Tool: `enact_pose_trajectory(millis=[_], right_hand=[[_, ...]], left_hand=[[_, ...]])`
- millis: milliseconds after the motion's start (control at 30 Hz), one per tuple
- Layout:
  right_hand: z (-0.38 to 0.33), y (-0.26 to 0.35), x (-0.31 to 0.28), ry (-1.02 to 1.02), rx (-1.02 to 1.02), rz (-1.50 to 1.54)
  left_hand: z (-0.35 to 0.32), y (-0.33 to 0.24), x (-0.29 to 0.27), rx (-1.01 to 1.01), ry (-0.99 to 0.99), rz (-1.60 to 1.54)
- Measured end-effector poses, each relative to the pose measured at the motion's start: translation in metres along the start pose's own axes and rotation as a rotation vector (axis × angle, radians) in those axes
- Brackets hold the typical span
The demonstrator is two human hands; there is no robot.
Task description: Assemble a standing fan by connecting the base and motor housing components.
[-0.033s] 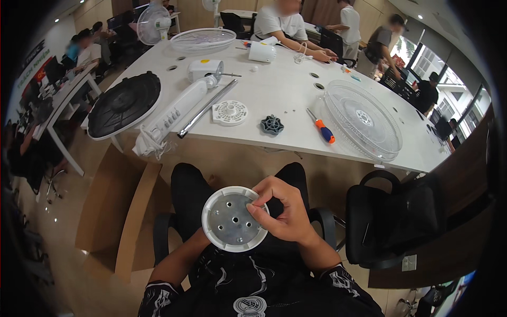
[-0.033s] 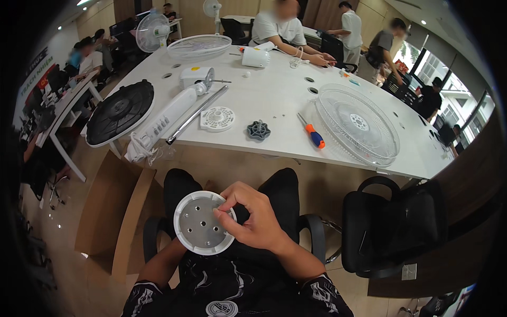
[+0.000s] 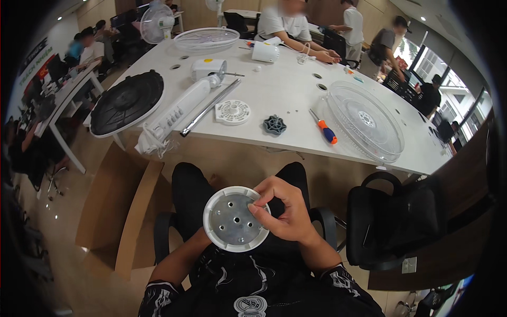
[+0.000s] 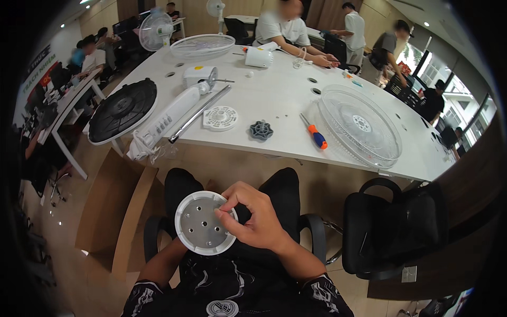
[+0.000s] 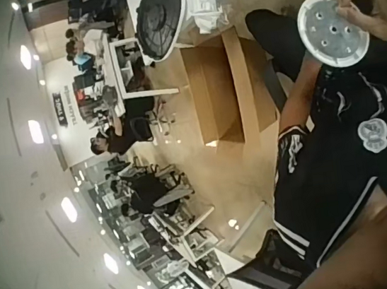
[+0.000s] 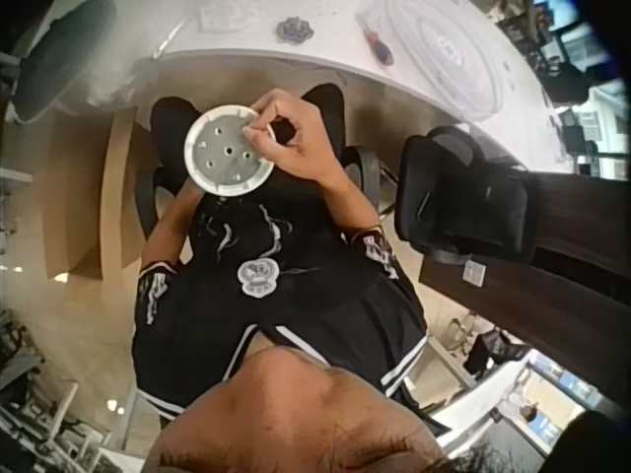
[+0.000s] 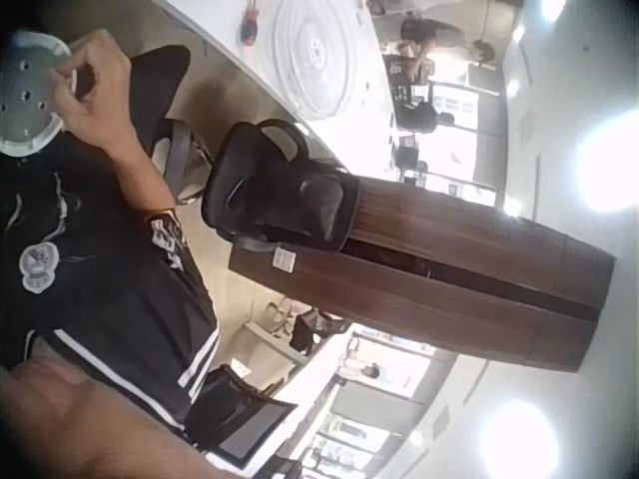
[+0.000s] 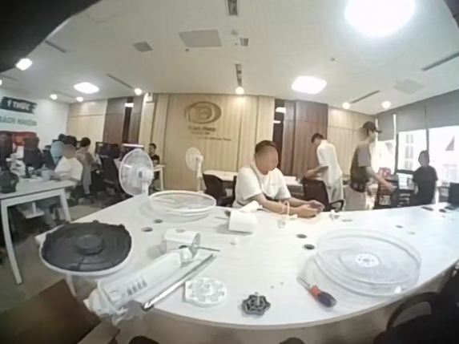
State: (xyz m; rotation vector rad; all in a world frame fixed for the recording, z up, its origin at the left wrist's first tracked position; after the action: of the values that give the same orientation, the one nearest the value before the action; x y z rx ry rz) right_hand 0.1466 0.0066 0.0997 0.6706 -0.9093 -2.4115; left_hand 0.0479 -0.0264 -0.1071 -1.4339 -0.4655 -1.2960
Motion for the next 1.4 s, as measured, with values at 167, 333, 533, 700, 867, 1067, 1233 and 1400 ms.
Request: enact_pose_trajectory(millis=[167,333,533,700,867,1067,1233,1400], right_hand=[[0.003,-0.001,0.01,0.065,-0.028,0.058],[0.008,-0.008,0.022,0.109,-0.019,0.13],[0.014,-0.017,0.031,0.137,-0.022,0.178],[0.016,-0.023,0.031,0.104,-0.013,0.193],[0.005,-0.028,0.024,0.028,-0.013,0.182],[-0.011,-0.033,0.011,-0.129,0.117,0.243],[-0.036,-0.04,-0.001,-0.271,0.171,0.266],[-0.055,-0.04,-0.018,-0.406,0.154,0.247]], left_hand=[[-0.005,-0.005,0.006,0.091,-0.085,0.047],[-0.009,-0.01,0.006,0.166,-0.164,0.086],[-0.018,-0.015,0.0,0.196,-0.211,0.111],[-0.019,-0.02,-0.007,0.186,-0.228,0.112],[-0.018,-0.016,-0.01,0.153,-0.217,0.124],[0.006,-0.012,-0.006,0.123,-0.182,0.16],[0.04,-0.008,0.002,0.06,-0.133,0.182],[0.041,0.005,0.0,-0.032,-0.075,0.186]])
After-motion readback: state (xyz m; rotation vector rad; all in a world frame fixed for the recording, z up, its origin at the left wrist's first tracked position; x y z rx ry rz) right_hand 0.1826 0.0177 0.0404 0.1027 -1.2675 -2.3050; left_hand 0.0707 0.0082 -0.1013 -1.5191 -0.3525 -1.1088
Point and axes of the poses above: each hand's wrist, its own z-axis towards the middle knuckle, its own x-axis out of the palm, y = z × x, the point moved 10 cm from there along z, towards the middle knuckle, and after that the axes turned 7 degrees about -x, right-handed, at the moved point
